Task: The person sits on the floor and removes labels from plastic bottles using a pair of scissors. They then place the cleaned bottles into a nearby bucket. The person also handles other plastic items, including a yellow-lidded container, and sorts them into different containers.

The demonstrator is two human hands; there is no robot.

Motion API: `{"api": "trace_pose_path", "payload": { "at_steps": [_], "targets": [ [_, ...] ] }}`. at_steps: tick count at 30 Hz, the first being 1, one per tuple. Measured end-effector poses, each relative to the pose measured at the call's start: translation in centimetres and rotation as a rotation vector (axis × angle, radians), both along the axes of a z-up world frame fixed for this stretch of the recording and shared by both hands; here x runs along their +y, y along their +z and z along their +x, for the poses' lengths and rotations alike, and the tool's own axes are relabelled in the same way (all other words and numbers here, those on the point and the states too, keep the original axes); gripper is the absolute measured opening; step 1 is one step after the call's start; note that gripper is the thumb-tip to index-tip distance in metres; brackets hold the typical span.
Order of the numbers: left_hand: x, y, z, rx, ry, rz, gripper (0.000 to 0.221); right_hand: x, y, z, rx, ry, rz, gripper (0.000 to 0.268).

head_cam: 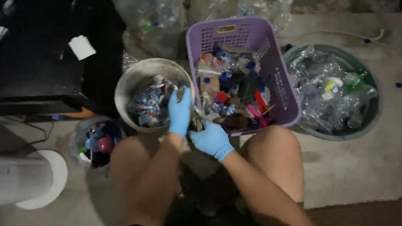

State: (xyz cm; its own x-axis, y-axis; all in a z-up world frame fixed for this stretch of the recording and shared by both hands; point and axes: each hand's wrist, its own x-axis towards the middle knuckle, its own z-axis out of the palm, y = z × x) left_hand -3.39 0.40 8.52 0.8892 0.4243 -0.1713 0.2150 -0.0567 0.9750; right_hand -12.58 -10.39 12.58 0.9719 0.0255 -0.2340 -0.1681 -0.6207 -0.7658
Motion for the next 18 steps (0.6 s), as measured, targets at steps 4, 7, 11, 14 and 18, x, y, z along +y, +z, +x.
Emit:
{"api": "trace_pose_path", "payload": {
  "at_steps": [4, 7, 11, 14, 18],
  "targets": [
    [4.5, -2.8, 3.5, -0.075, -0.326, -0.614, 0.038, -1.4, 2.9, 0.9, 0.08, -0.264, 0.483, 0.026],
    [5.7, -12.0, 6.7, -0.175, -0.377, -0.913, 0.026, -5.0, 3.5, 3.0, 0.077, -0.404, 0.661, 0.036],
    [4.1, -9.0, 3.8, -0.181, -0.211, 0.608, 0.03, -12.2, 1.7, 5.1, 0.045, -0.536, 0.558, 0.078],
    [3.1, -9.6, 2.9, -0.002, -0.281, 0.816, 0.04, -16.3, 0.4, 6.6, -0.079, -0.62, 0.682, 0.06],
    [1.0, -3.9, 0.5, 0.083, -0.44, 0.868, 0.044, -20.8, 1.1, 7.0, -0.121, -0.755, 0.707, 0.056]
  ]
}}
